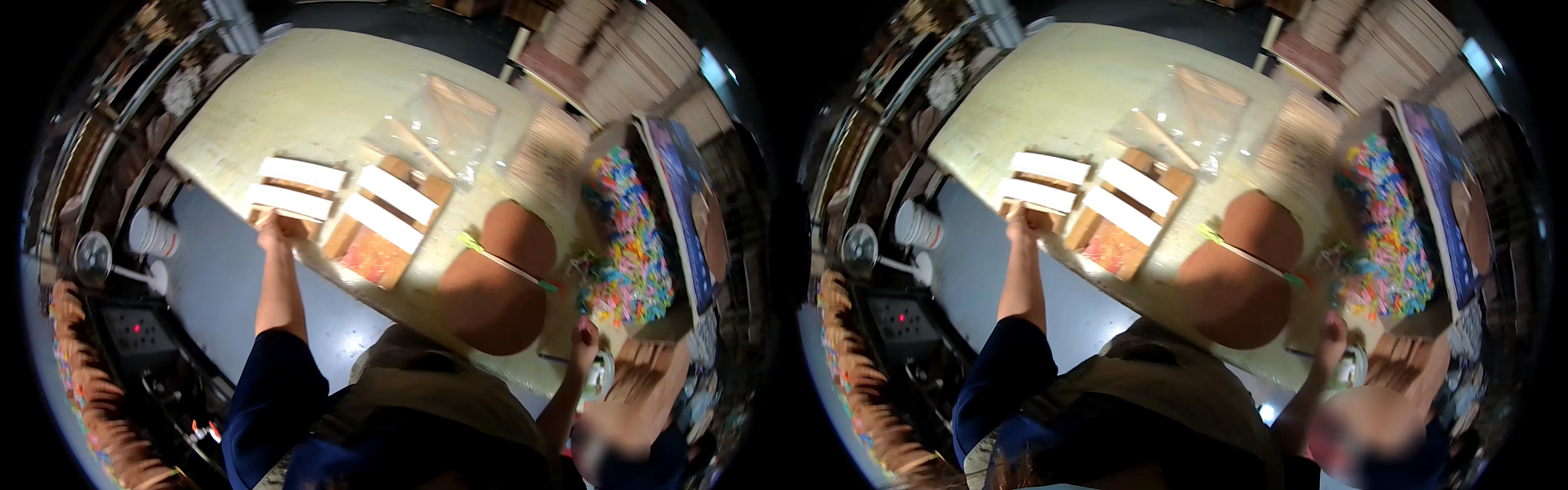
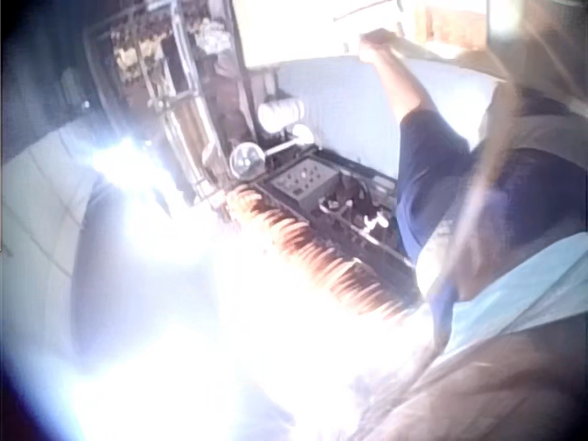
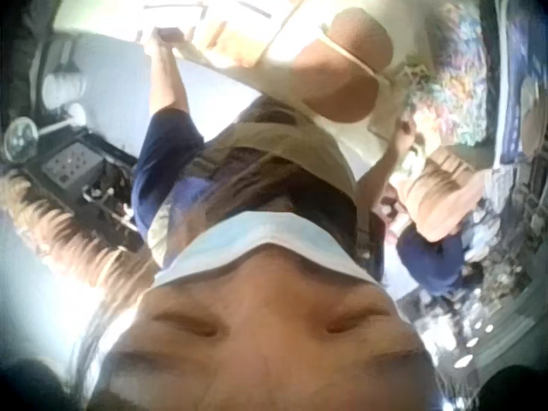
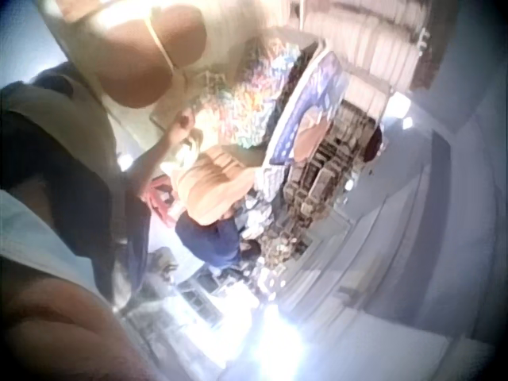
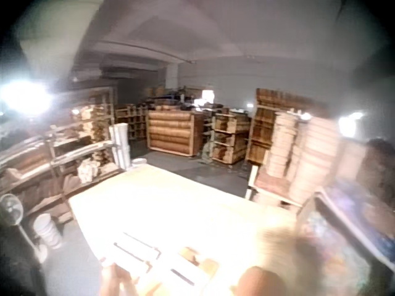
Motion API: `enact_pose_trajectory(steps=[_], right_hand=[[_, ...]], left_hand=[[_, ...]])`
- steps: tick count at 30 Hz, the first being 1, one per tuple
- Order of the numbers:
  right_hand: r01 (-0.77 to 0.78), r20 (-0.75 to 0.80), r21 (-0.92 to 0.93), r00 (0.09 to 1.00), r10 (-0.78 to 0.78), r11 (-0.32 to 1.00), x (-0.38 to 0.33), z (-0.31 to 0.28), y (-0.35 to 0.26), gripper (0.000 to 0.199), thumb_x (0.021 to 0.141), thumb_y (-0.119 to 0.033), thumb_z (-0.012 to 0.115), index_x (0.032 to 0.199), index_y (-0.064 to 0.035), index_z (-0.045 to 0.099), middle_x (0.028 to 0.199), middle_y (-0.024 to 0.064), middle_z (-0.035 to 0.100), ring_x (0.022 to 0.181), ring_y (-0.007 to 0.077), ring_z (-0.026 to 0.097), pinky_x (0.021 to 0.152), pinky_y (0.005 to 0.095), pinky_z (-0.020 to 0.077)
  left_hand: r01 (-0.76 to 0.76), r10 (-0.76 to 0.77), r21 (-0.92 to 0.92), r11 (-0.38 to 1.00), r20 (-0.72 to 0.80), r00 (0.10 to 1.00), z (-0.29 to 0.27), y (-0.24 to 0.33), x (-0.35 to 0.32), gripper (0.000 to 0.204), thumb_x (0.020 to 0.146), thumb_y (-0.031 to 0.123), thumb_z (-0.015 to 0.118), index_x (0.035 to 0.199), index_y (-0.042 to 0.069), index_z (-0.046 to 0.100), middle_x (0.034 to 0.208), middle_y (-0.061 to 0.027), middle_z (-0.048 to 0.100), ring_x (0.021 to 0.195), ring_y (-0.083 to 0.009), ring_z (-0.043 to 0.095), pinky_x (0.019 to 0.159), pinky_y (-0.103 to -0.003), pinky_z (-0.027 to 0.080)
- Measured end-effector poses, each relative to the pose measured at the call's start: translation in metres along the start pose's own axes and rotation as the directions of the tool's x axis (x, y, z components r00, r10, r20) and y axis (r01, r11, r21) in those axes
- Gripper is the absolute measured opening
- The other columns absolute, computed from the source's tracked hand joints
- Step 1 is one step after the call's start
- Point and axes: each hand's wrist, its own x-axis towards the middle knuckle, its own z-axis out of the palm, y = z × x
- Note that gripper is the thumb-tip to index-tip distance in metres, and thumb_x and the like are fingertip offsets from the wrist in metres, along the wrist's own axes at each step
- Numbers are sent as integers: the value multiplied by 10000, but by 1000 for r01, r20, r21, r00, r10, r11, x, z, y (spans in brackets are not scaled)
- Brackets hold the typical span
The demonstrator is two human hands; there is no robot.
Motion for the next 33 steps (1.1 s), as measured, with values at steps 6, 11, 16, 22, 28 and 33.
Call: enact_pose_trajectory(steps=[6,11,16,22,28,33], right_hand=[[-153,-191,14,970,153,988,-24,17,-22,191,893,-181,577,999,-38,645,846,29,641,688,93,536,643,248,465],[-266,-61,487,940,337,832,-42,47,-64,74,820,11,581,894,4,582,864,121,645,765,211,634,658,291,515],[-376,49,585,901,431,719,-45,55,-64,111,786,77,564,807,-27,530,871,162,643,820,290,662,665,316,554],[-396,105,589,902,420,704,-47,66,-57,53,836,43,541,831,-9,549,909,195,645,878,301,652,707,338,569],[-436,192,575,894,404,692,-48,76,-71,42,861,13,525,833,-7,548,934,205,641,891,300,650,719,331,566],[-433,221,588,899,379,684,-55,88,-78,51,888,-47,524,887,-4,551,931,196,644,886,282,651,703,310,553]], left_hand=[[-468,502,-226,855,588,634,30,10,-176,50,873,42,565,826,35,550,802,-5,521,765,-93,470,683,-236,405],[-936,156,-184,299,977,-142,13,-54,-361,48,794,12,592,801,28,548,886,-115,545,861,-266,528,787,-359,434],[-846,-54,-378,375,902,-427,2,-124,-418,56,753,-3,577,782,21,536,977,-163,546,965,-339,530,833,-418,435],[-822,-85,-420,384,871,-484,-2,-150,-421,70,746,-6,573,784,29,526,1023,-147,554,979,-346,527,838,-412,440],[-821,-81,-420,387,871,-484,-1,-151,-422,92,732,7,603,785,39,535,1010,-128,565,988,-335,534,840,-407,443],[-804,-30,-460,377,862,-507,1,-149,-425,88,723,-15,628,762,21,557,992,-137,587,968,-335,557,865,-404,453]])
